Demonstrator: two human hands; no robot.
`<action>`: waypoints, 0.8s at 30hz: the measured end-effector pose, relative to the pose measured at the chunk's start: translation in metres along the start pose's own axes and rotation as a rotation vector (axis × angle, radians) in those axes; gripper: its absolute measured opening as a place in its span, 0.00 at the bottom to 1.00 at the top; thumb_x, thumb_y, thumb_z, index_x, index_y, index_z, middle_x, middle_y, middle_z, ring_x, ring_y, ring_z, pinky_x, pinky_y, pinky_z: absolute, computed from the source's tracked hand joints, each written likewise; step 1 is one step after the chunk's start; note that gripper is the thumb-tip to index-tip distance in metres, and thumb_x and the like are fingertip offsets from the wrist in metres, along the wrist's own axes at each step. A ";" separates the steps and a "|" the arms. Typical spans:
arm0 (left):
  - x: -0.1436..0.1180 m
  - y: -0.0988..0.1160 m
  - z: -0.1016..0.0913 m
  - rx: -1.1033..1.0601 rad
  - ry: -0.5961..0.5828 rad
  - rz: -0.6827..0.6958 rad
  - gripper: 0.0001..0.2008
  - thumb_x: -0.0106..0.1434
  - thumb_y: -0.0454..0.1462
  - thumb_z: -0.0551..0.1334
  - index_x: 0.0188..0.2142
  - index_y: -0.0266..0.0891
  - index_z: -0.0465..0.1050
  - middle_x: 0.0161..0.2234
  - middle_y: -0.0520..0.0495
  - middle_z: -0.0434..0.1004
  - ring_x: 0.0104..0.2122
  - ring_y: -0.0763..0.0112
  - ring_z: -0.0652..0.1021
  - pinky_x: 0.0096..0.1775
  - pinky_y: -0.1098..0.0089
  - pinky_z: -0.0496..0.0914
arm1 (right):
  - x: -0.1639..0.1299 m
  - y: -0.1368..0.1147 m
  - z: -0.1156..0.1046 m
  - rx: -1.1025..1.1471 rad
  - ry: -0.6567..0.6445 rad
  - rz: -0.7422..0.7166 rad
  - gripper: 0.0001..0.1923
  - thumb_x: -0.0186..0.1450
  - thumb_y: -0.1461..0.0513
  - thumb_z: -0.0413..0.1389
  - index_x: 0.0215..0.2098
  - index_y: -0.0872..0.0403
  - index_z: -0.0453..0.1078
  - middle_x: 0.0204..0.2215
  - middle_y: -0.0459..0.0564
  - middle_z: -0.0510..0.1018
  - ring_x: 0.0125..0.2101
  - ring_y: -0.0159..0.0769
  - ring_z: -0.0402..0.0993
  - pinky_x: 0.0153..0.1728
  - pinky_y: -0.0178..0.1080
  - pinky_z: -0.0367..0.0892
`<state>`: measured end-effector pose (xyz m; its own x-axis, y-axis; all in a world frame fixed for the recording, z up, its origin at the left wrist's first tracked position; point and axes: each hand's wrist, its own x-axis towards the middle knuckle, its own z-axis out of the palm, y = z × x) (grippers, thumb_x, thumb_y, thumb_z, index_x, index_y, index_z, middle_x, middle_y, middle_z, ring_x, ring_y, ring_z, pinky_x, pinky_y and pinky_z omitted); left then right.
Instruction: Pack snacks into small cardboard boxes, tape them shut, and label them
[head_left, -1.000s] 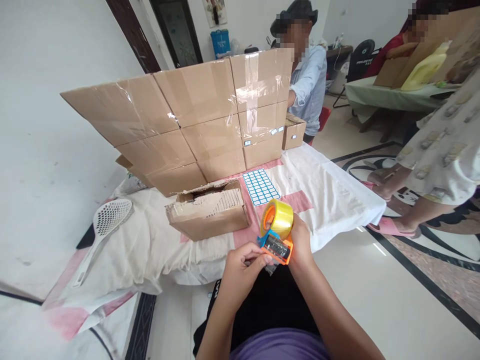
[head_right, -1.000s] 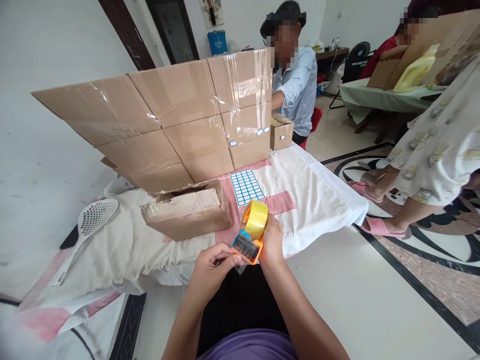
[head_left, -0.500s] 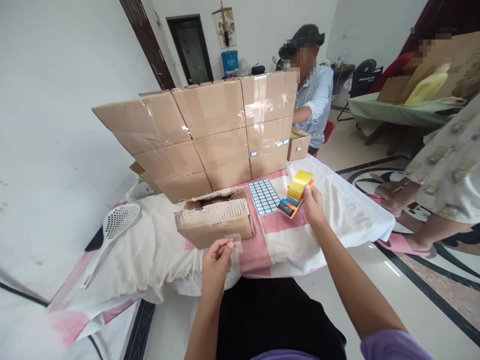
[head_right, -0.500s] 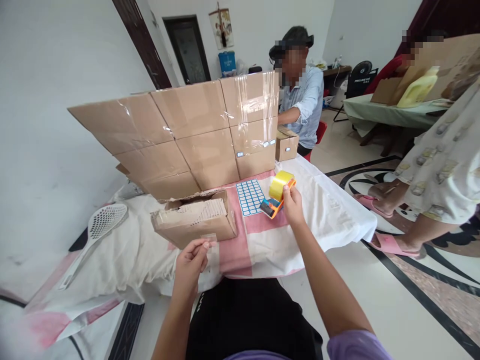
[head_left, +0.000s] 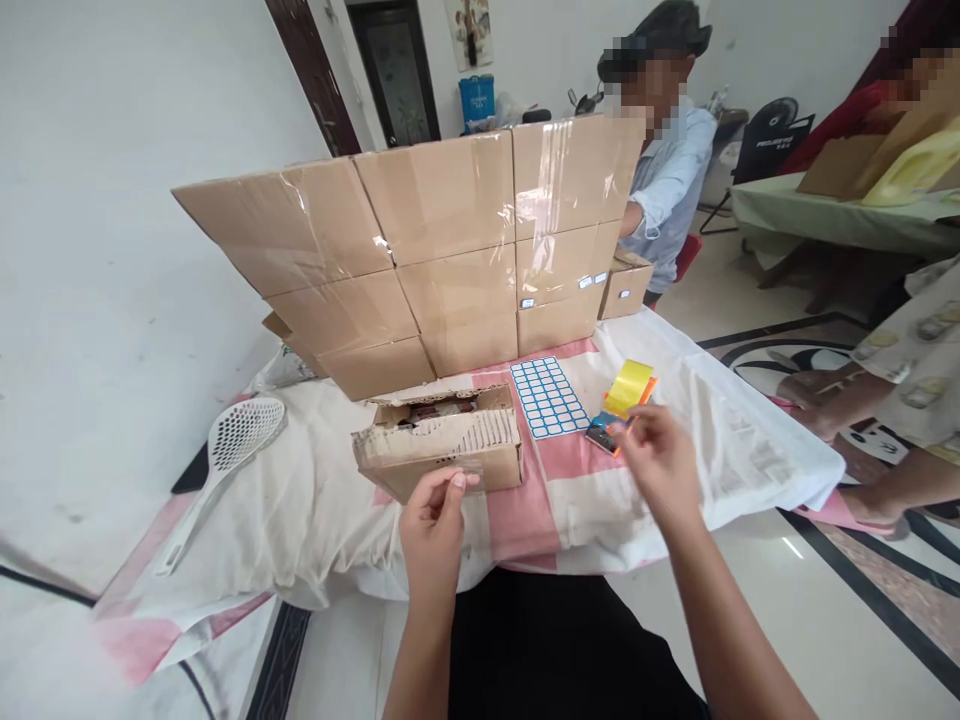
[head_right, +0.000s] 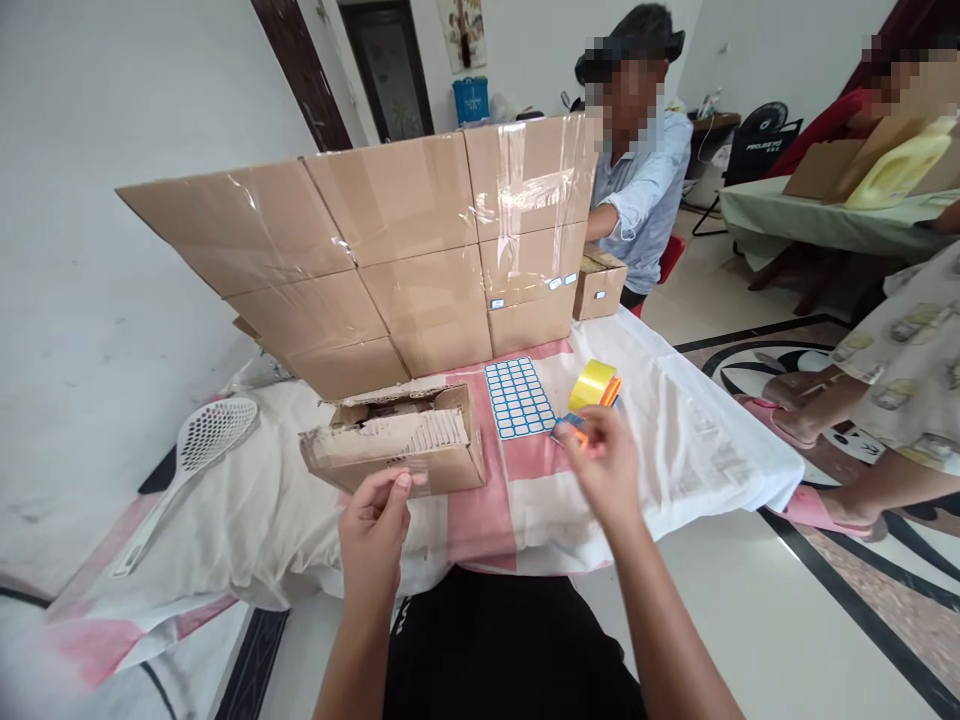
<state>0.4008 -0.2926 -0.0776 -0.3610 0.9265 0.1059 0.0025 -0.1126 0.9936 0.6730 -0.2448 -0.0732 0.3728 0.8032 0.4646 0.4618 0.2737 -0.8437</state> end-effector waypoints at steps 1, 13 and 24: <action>-0.001 -0.002 0.001 0.024 -0.024 0.008 0.13 0.65 0.47 0.66 0.40 0.40 0.78 0.36 0.44 0.84 0.21 0.76 0.73 0.24 0.74 0.67 | -0.011 -0.020 0.011 0.052 -0.207 -0.108 0.12 0.66 0.52 0.61 0.42 0.50 0.72 0.27 0.43 0.69 0.28 0.36 0.66 0.32 0.40 0.64; -0.011 -0.013 -0.015 0.260 -0.191 -0.058 0.16 0.64 0.49 0.65 0.39 0.39 0.79 0.29 0.48 0.83 0.30 0.66 0.80 0.33 0.70 0.72 | -0.049 -0.098 0.051 -0.137 -0.672 -0.605 0.12 0.72 0.68 0.51 0.30 0.55 0.68 0.30 0.49 0.69 0.34 0.38 0.64 0.35 0.42 0.61; 0.065 0.045 -0.021 1.111 0.004 0.860 0.20 0.71 0.38 0.59 0.61 0.45 0.73 0.65 0.39 0.69 0.65 0.50 0.67 0.65 0.48 0.53 | 0.051 -0.143 0.005 0.103 -0.777 -0.421 0.07 0.71 0.65 0.56 0.35 0.53 0.74 0.31 0.45 0.72 0.34 0.32 0.68 0.36 0.37 0.62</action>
<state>0.3575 -0.2448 -0.0272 0.1275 0.7124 0.6901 0.9463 -0.2958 0.1306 0.6220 -0.2403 0.0701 -0.4804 0.7473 0.4591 0.3488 0.6431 -0.6818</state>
